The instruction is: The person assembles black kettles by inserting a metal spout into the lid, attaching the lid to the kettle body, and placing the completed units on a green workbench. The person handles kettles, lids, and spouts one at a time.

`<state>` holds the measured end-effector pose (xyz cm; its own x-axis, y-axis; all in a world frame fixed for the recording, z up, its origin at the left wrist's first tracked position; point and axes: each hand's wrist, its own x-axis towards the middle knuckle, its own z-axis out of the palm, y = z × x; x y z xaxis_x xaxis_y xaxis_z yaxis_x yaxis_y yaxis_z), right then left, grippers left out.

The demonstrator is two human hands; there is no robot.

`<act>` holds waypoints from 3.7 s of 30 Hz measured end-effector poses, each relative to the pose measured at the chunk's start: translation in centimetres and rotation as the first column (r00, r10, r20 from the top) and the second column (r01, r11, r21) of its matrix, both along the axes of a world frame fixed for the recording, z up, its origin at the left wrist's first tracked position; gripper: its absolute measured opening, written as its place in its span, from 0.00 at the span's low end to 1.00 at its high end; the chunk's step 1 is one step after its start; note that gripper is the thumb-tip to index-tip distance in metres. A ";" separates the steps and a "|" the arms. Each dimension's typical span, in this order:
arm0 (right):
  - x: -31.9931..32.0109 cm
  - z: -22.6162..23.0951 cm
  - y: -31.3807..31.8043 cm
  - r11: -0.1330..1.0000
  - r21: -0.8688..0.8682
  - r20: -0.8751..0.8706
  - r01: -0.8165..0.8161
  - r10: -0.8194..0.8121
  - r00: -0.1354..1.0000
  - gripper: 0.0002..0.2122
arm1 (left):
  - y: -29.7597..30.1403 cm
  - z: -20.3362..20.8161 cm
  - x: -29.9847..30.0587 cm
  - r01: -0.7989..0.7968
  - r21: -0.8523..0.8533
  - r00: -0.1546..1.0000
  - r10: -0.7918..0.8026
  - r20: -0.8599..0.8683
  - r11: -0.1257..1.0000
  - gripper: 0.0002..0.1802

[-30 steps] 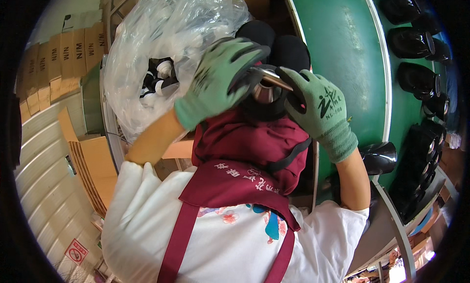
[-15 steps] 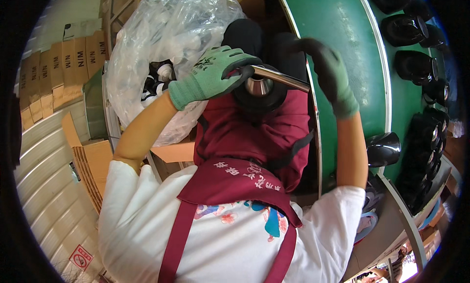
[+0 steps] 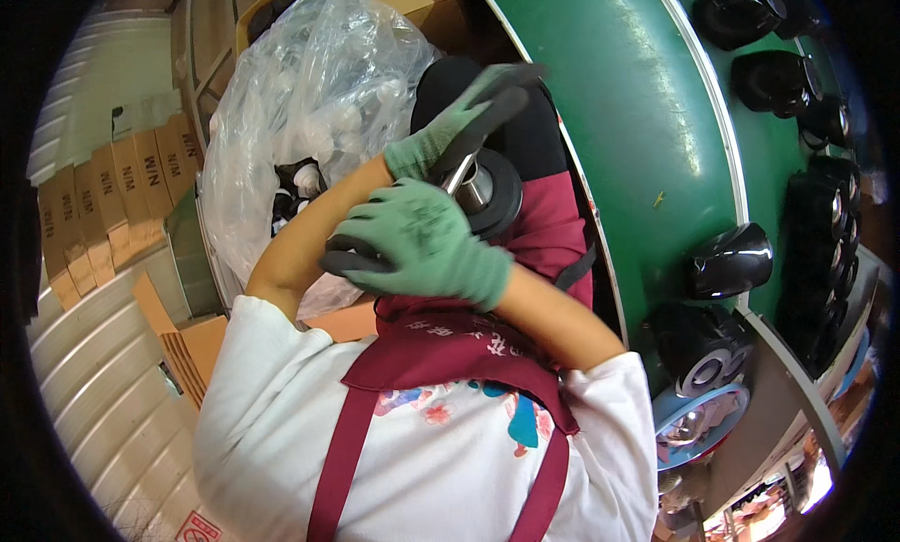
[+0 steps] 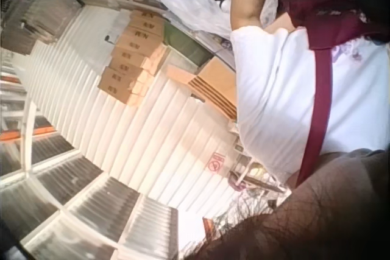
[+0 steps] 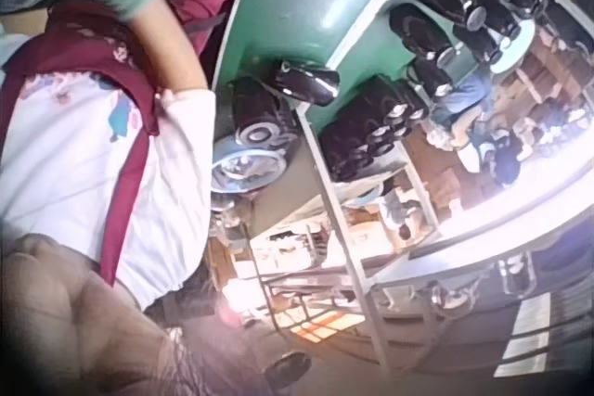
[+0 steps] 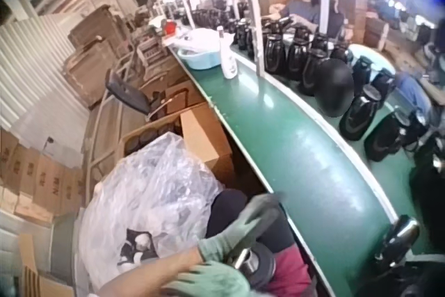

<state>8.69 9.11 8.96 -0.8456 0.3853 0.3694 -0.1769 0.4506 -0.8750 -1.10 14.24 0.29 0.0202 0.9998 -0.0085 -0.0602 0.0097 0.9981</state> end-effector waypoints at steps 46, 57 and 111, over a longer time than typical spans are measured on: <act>3.9 -17.7 12.7 0.253 -0.924 -0.287 -0.286 0.032 0.957 0.22 | -3.6 2.4 -8.7 0.502 -0.158 0.285 -0.335 -0.898 0.850 0.28; 6.0 -5.3 7.1 0.776 -0.628 0.048 -0.060 0.115 0.992 0.17 | 1.7 -2.8 -10.0 0.766 0.232 0.369 -0.113 -0.923 0.600 0.24; 48.7 -15.9 33.8 -0.227 0.399 0.213 0.888 -0.919 -0.331 0.20 | -4.0 -9.3 -8.8 -0.211 -0.453 0.970 0.244 0.014 0.866 0.20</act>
